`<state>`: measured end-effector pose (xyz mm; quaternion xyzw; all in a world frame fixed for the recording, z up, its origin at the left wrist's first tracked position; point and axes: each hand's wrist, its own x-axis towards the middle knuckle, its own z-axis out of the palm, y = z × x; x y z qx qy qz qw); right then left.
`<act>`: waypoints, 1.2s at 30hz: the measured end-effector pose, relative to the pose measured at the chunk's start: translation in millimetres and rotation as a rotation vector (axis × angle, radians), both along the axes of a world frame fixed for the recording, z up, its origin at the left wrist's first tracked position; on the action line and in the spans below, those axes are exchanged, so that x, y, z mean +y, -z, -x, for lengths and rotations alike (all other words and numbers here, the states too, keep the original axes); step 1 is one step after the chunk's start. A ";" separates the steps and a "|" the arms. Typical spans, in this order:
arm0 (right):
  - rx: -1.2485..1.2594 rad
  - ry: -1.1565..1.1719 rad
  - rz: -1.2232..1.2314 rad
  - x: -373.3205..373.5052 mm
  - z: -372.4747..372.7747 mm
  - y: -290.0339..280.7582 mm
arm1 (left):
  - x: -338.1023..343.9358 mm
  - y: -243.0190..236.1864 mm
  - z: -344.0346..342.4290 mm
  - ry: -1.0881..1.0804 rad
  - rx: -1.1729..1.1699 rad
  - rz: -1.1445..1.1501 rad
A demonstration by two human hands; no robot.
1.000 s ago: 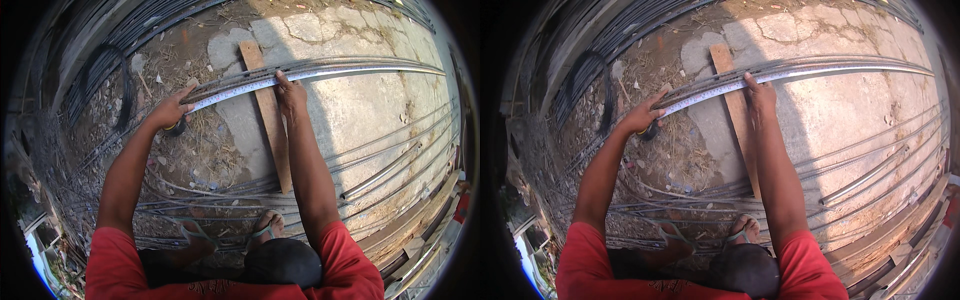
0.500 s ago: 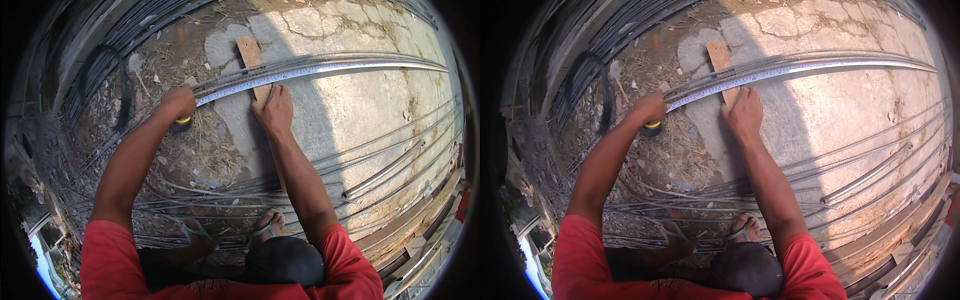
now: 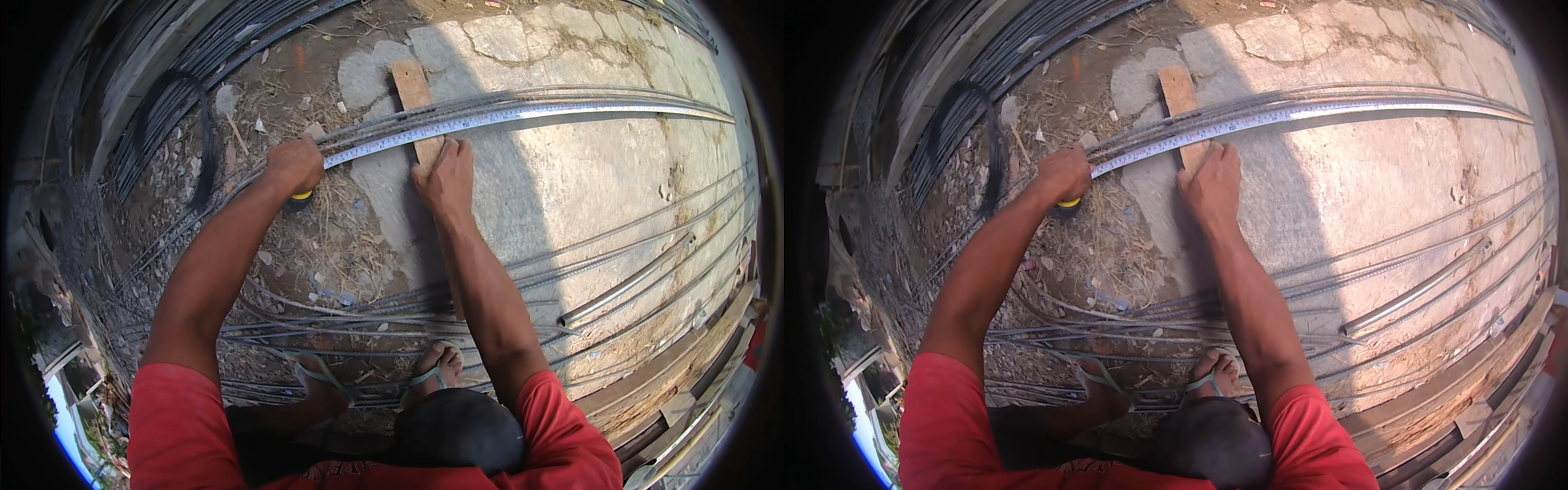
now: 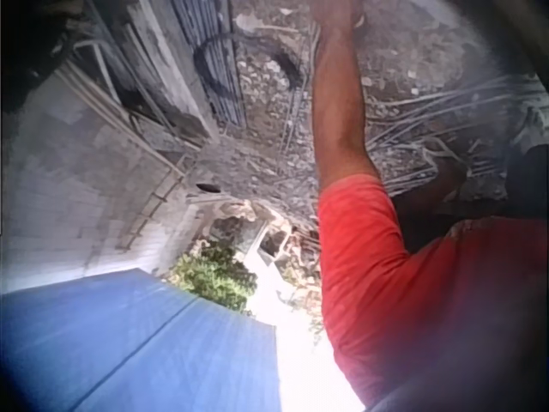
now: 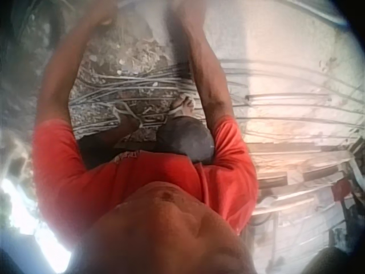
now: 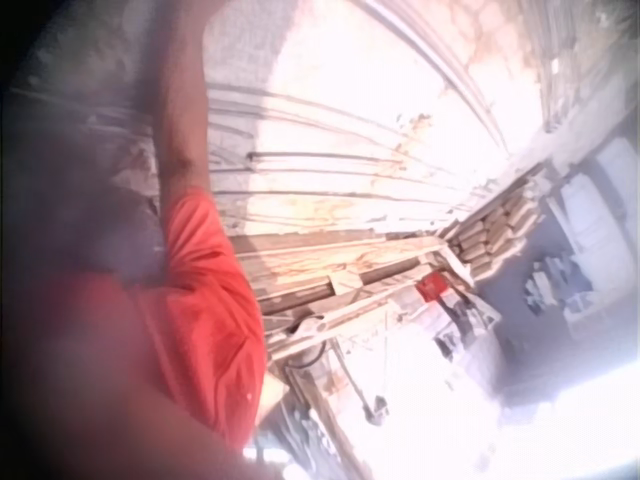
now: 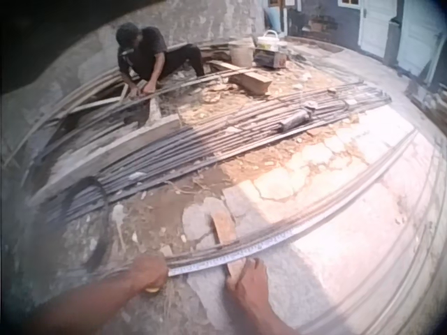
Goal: The person measures steel rods using a tape measure and a wooden plank as a guide. They then use an angle grinder to cut the steel rods to the measured length. Finally, the person picks up and moves the cut steel rods.
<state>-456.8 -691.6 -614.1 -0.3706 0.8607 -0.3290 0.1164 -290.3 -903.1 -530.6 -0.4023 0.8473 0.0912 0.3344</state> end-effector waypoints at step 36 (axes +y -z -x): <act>-0.016 -0.069 0.015 -0.7 23.5 8.2 | -11.0 -0.7 -1.3 0.048 -0.046 -0.020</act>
